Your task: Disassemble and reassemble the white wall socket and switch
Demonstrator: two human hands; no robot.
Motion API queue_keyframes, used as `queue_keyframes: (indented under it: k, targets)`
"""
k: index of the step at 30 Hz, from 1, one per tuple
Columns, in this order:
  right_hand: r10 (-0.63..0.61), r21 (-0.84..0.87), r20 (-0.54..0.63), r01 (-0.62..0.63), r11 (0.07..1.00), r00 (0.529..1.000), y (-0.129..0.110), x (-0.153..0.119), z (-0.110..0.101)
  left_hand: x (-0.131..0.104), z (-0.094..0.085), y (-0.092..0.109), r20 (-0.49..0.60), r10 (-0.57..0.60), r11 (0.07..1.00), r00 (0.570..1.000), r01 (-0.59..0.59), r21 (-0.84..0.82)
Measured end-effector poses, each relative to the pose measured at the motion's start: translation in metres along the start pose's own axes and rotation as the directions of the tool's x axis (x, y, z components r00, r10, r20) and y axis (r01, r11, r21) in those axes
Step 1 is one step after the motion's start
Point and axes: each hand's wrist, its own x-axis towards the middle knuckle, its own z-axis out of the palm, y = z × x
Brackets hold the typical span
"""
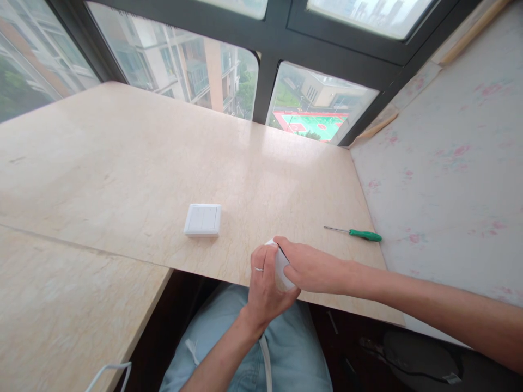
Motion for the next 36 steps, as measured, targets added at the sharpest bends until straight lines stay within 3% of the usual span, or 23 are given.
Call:
queue_keyframes:
  k: [14,23,28,36]
  targets:
    - [0.015,0.016,-0.038,-0.014,1.000,0.999,0.006,0.000,0.007,-0.002,0.006,0.004,-0.094,0.042,0.998,0.995,-0.038,0.045]
    - [-0.073,0.089,-0.101,0.082,0.993,0.992,0.010,0.001,0.012,-0.003,0.011,0.002,-0.127,0.066,0.998,0.990,-0.063,0.030]
    - [-0.047,0.095,-0.071,0.053,0.994,0.996,0.012,-0.002,0.002,-0.002,0.009,0.004,-0.080,0.049,0.998,0.996,-0.045,0.047]
    - [-0.166,0.257,-0.007,0.162,0.953,0.986,0.025,-0.009,-0.018,-0.007,0.008,0.001,-0.062,-0.012,0.999,0.998,0.014,0.039]
